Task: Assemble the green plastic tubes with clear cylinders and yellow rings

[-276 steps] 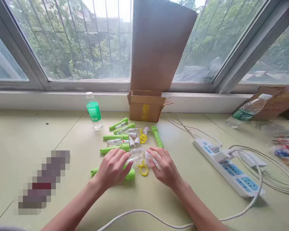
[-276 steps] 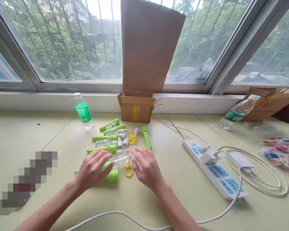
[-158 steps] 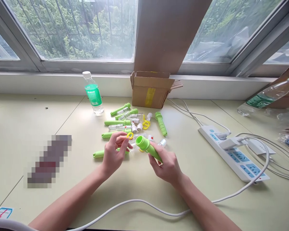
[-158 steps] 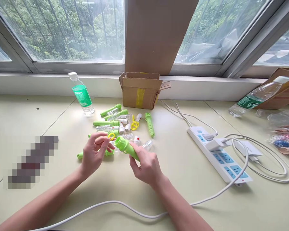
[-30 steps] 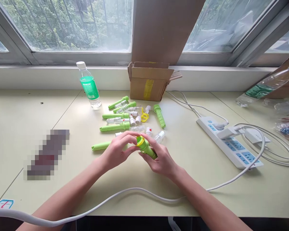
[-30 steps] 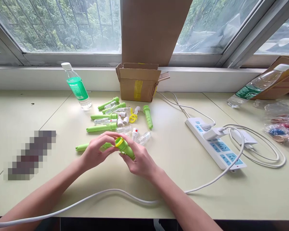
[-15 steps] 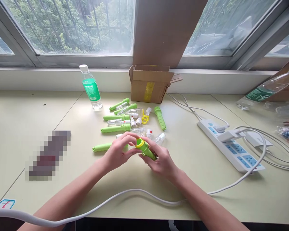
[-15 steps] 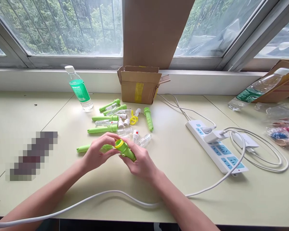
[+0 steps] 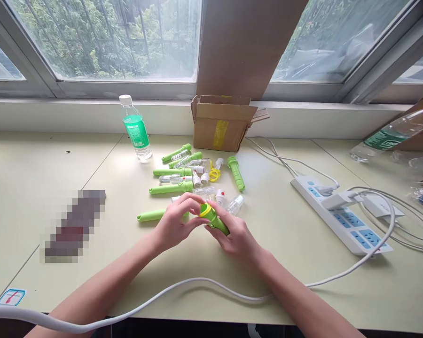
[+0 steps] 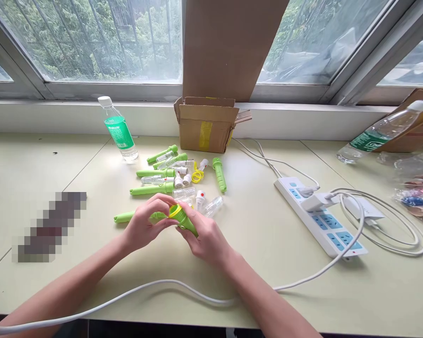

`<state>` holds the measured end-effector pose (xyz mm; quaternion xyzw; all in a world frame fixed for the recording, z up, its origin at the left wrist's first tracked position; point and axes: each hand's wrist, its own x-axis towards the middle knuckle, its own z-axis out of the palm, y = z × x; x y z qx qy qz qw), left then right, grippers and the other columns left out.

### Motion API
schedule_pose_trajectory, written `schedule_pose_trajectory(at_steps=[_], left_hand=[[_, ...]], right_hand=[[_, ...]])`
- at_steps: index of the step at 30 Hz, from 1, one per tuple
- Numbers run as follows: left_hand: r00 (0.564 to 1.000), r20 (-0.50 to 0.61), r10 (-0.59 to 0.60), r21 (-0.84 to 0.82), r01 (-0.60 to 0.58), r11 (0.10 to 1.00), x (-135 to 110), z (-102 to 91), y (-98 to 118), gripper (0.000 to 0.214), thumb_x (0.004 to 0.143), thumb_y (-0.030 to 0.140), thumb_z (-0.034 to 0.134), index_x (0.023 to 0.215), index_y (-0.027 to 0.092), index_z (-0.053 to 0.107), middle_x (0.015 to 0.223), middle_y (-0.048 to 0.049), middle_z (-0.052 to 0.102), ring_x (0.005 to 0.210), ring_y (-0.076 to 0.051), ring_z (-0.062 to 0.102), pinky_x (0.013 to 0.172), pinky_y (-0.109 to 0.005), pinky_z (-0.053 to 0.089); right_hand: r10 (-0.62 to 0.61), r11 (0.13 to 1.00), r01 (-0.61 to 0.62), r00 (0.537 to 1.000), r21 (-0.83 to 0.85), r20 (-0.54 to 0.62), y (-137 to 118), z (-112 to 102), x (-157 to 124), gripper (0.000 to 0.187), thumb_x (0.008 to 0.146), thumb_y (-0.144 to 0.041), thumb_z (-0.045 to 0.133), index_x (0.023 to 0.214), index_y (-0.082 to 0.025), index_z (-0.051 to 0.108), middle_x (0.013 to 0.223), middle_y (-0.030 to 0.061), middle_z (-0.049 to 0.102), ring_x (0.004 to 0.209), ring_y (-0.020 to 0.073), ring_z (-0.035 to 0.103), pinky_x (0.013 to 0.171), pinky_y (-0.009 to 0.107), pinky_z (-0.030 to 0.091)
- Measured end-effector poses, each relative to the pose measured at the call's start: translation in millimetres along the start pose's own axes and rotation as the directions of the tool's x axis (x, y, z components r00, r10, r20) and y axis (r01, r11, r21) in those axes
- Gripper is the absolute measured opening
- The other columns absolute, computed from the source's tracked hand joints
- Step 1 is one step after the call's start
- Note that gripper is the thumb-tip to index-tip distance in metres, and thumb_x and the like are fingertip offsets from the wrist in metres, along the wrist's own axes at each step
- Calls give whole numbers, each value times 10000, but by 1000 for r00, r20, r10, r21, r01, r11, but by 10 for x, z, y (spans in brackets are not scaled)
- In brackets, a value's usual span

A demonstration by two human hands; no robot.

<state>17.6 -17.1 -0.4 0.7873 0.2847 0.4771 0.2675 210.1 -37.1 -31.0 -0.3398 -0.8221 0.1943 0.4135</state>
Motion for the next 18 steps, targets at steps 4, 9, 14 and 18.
schedule_pose_trajectory(at_steps=[4,9,14,18], left_hand=[[1000,-18,4,10,-4,1000,1,1,8,155,805,201,650,773,172,501,953,-60,599,828,-138,599,688,-294,554],[999,-41,19,24,-18,1000,-1,10,-2,145,796,207,662,785,170,522,948,-56,610,804,-133,608,684,-286,554],[999,-52,16,-5,-16,1000,6,21,-9,146,797,223,663,797,174,526,939,-56,604,802,-131,599,672,-290,569],[999,-2,-34,-87,34,996,20,-1,16,139,798,212,658,846,174,533,968,-65,593,855,-138,602,679,-279,586]], right_hand=[[0,1000,0,1000,-23,2,-9,1,-7,635,891,-197,532,1464,-230,261,1222,114,610,1022,217,632,829,323,539],[66,998,-65,998,-27,24,-53,-7,-7,620,905,-218,510,1466,-225,245,1119,109,653,836,183,666,710,298,561],[78,997,-78,996,-7,41,-41,4,-31,588,921,-221,481,1459,-251,247,1066,93,652,737,156,645,669,295,551],[115,993,-116,992,23,45,-45,3,-33,568,928,-230,467,1452,-248,249,927,68,663,625,141,616,598,280,541]])
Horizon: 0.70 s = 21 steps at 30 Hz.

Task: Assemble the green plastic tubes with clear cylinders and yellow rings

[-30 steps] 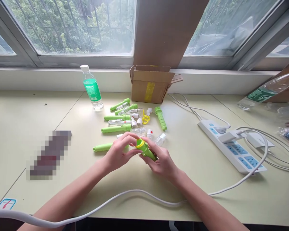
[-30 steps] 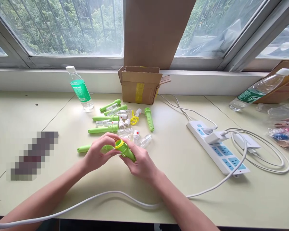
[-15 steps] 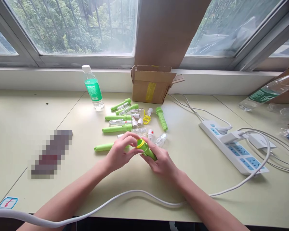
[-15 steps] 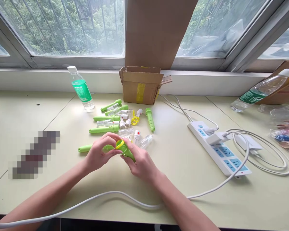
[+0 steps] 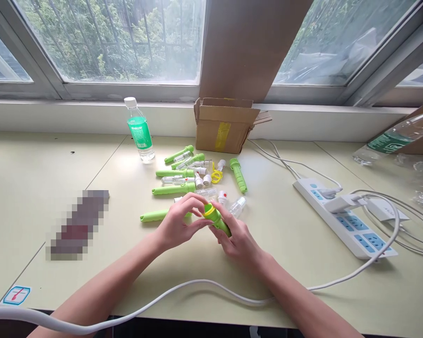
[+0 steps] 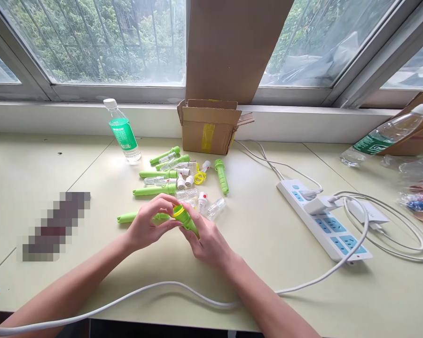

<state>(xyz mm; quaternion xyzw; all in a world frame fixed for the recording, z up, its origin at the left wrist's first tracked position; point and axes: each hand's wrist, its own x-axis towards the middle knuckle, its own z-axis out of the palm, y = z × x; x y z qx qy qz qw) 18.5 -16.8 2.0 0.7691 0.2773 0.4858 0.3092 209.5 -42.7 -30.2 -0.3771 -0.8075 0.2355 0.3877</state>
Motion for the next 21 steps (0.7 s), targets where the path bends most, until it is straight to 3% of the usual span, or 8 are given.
schedule_pose_trajectory(at_steps=[4,10,16,21], left_hand=[[997,60,-55,-66,59,996,15,-27,27,111,826,210,621,895,180,540,1002,-78,583,914,-153,600,697,-284,598],[997,38,-73,-69,75,995,13,-16,35,80,835,183,603,868,177,530,985,-70,577,921,-150,601,699,-279,592],[998,14,-55,-26,56,998,-5,6,12,85,844,194,592,843,175,510,986,-76,583,900,-153,608,678,-283,587],[1000,-9,25,90,-24,996,-43,26,-69,60,849,166,578,834,177,521,1025,-82,593,924,-167,613,739,-327,565]], right_hand=[[27,1000,-27,1000,12,12,-45,-17,14,545,939,-226,442,1447,-234,243,805,43,652,565,133,588,545,253,516],[21,999,-20,999,-35,29,-39,-4,28,542,945,-219,408,1451,-209,212,778,47,654,530,140,553,506,251,478],[-10,990,15,999,-141,34,-19,7,49,558,949,-222,384,1463,-214,165,1012,108,686,601,160,626,530,262,502],[-42,963,49,999,-265,29,-31,0,66,572,950,-198,366,1472,-238,134,1153,123,650,765,211,680,577,287,524]])
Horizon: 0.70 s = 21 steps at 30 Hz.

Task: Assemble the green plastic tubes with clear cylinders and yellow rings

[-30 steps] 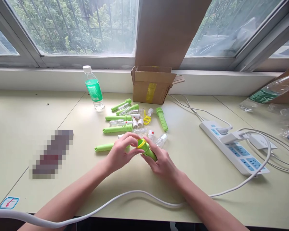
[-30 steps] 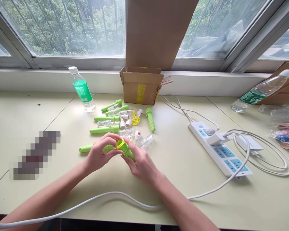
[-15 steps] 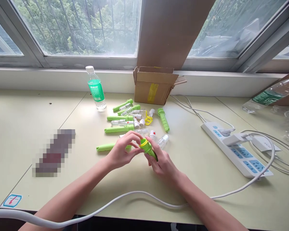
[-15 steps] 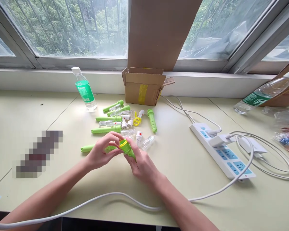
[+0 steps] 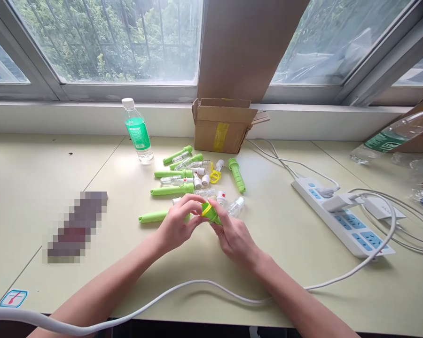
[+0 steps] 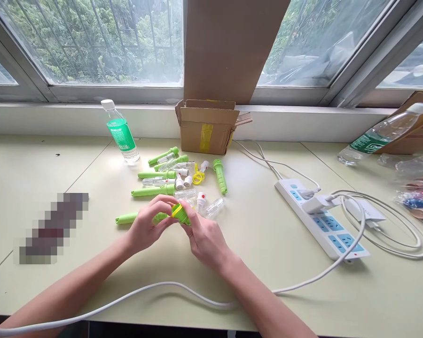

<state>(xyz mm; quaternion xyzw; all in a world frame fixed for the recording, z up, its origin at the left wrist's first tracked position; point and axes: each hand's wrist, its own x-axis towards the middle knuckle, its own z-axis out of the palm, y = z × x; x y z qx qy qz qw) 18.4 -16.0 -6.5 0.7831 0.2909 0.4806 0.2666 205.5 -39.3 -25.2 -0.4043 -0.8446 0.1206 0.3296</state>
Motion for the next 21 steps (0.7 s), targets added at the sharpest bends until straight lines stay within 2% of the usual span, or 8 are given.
schedule_pose_trajectory(at_steps=[4,11,15,17,21], left_hand=[[998,-18,59,68,-58,996,-36,36,-39,32,859,157,558,857,182,539,1088,-99,598,975,-189,615,784,-361,551],[996,-49,68,80,-64,995,-39,62,-4,73,847,122,568,872,187,548,1078,-90,605,994,-188,615,810,-366,550],[998,-64,3,-8,-3,1000,-47,89,13,108,839,122,582,900,181,515,1086,-93,601,966,-173,620,750,-333,567],[997,-69,-43,-66,38,997,-57,113,20,125,851,136,567,948,182,502,1124,-109,591,988,-175,612,711,-312,578],[994,-62,-91,-122,83,989,-71,143,20,151,867,166,553,1006,187,499,1157,-119,575,1041,-188,590,705,-305,589]], right_hand=[[-1,1000,1,1000,-21,-19,-3,-5,9,562,948,-186,369,1467,-250,165,1163,120,644,842,221,679,611,287,532],[10,999,-10,1000,35,-5,-4,-6,4,596,948,-185,376,1481,-225,110,1203,150,617,871,231,670,636,317,539],[17,999,-16,1000,33,-21,1,-4,2,586,945,-197,385,1476,-206,136,1103,153,661,797,234,679,584,313,535],[33,997,-31,999,66,-30,0,-6,4,580,946,-200,386,1474,-202,145,1080,145,668,798,229,678,615,319,546],[40,990,-30,997,135,-69,-7,-23,9,586,942,-218,413,1472,-211,162,1224,157,594,1002,240,638,774,349,549]])
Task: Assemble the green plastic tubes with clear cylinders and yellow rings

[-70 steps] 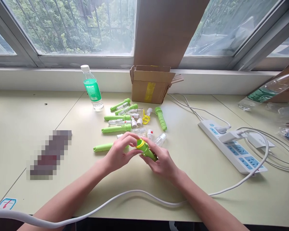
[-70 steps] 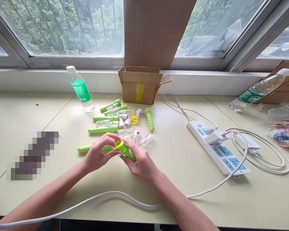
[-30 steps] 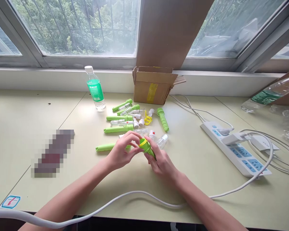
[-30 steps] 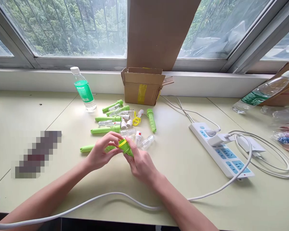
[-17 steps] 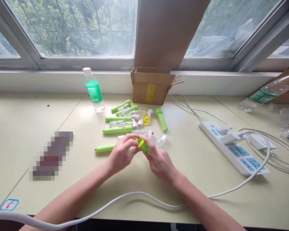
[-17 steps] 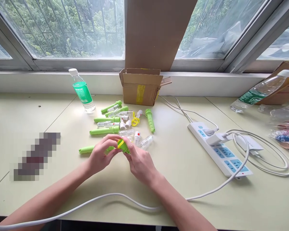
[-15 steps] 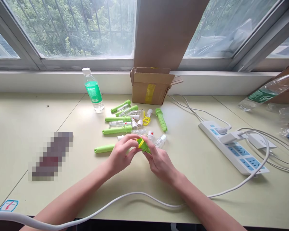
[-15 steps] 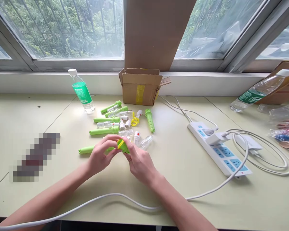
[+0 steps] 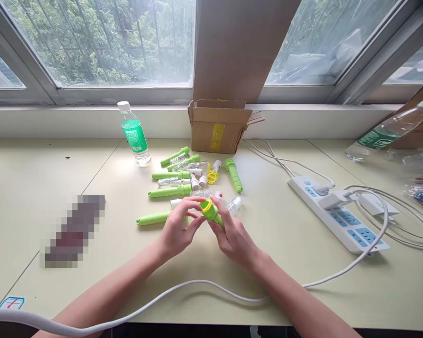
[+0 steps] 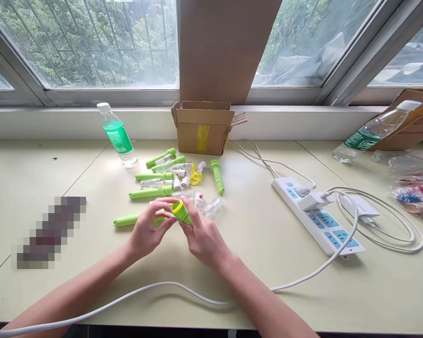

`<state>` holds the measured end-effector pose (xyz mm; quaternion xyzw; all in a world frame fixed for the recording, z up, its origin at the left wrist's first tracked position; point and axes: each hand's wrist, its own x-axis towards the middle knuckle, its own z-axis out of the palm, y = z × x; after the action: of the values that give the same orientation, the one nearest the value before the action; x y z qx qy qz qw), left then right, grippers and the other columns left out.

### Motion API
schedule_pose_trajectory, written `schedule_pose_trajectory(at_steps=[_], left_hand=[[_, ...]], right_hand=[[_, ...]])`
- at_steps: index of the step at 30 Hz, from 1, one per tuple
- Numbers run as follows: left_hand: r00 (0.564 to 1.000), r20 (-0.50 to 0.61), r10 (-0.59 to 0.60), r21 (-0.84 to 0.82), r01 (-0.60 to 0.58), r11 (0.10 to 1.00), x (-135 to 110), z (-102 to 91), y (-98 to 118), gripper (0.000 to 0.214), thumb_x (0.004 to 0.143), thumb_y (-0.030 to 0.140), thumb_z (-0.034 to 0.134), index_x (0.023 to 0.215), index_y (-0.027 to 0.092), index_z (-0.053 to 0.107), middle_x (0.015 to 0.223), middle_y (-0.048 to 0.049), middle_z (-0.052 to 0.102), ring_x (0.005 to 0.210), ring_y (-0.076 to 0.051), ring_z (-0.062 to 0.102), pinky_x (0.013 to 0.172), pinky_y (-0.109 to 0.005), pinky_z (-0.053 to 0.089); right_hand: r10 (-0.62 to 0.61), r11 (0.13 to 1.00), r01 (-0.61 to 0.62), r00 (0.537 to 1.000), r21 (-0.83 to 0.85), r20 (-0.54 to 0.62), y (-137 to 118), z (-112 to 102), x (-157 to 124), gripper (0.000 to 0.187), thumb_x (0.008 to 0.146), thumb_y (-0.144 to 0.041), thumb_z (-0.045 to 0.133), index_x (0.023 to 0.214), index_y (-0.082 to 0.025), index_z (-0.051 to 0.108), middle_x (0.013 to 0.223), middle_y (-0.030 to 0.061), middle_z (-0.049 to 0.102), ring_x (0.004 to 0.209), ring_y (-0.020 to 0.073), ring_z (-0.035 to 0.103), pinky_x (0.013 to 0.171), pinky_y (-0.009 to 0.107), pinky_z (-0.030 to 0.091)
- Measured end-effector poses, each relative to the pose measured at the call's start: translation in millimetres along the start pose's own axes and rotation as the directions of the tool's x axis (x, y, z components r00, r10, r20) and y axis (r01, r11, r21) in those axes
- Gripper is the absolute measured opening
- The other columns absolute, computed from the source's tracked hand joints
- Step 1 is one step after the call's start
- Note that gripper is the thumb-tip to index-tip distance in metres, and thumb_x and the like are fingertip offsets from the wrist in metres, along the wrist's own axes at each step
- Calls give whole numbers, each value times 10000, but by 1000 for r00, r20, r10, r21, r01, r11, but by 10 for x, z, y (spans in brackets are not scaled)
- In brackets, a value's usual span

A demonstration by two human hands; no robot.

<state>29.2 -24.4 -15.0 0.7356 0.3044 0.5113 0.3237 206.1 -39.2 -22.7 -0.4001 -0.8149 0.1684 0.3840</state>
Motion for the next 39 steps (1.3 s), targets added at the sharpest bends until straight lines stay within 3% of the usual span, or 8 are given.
schedule_pose_trajectory(at_steps=[4,8,14,19,29,33,39], left_hand=[[1000,4,-12,-21,12,1000,6,-9,-11,122,863,187,565,971,189,508,1102,-96,573,986,-170,603,700,-295,592],[1000,4,-14,-21,15,1000,25,-29,0,127,854,186,580,960,188,511,1076,-86,573,971,-164,601,691,-288,589],[999,24,-46,-30,47,998,63,-69,26,137,830,195,615,898,185,496,1024,-67,566,933,-155,606,694,-284,583],[999,21,-37,-31,37,999,78,-93,28,156,811,188,637,866,182,490,993,-57,560,924,-149,599,696,-271,577],[997,23,72,80,-74,994,79,-98,29,108,823,164,621,813,178,514,985,-66,592,909,-158,605,710,-302,564],[993,11,113,145,-114,983,71,-94,14,98,823,161,621,805,178,527,995,-70,614,899,-169,616,729,-331,548],[993,-1,118,114,-117,987,70,-86,7,133,800,157,652,837,176,525,997,-65,620,892,-153,614,711,-300,558]], right_hand=[[-22,999,22,1000,38,1,8,-3,0,610,910,-231,493,1456,-232,221,1283,143,549,1117,248,579,864,381,524],[-7,994,9,1000,111,-23,20,22,-7,576,903,-187,494,1434,-245,280,1256,122,564,1078,224,591,871,367,514],[131,954,-141,990,265,54,-23,29,-18,563,896,-194,498,1424,-227,305,977,81,641,765,170,626,636,294,545],[161,918,-182,983,352,88,-54,22,-16,570,890,-169,493,1424,-229,304,729,-3,564,522,98,494,467,221,456],[208,856,-262,964,446,167,-44,30,-33,581,902,-178,482,1437,-273,276,648,-48,463,478,82,437,445,212,423],[177,865,-229,972,447,155,-28,35,-44,601,922,-203,459,1461,-320,220,632,-49,461,469,90,447,451,222,440],[186,845,-249,966,473,177,-51,32,-32,509,929,-211,446,1400,-342,306,648,-46,467,447,79,468,423,207,444]])
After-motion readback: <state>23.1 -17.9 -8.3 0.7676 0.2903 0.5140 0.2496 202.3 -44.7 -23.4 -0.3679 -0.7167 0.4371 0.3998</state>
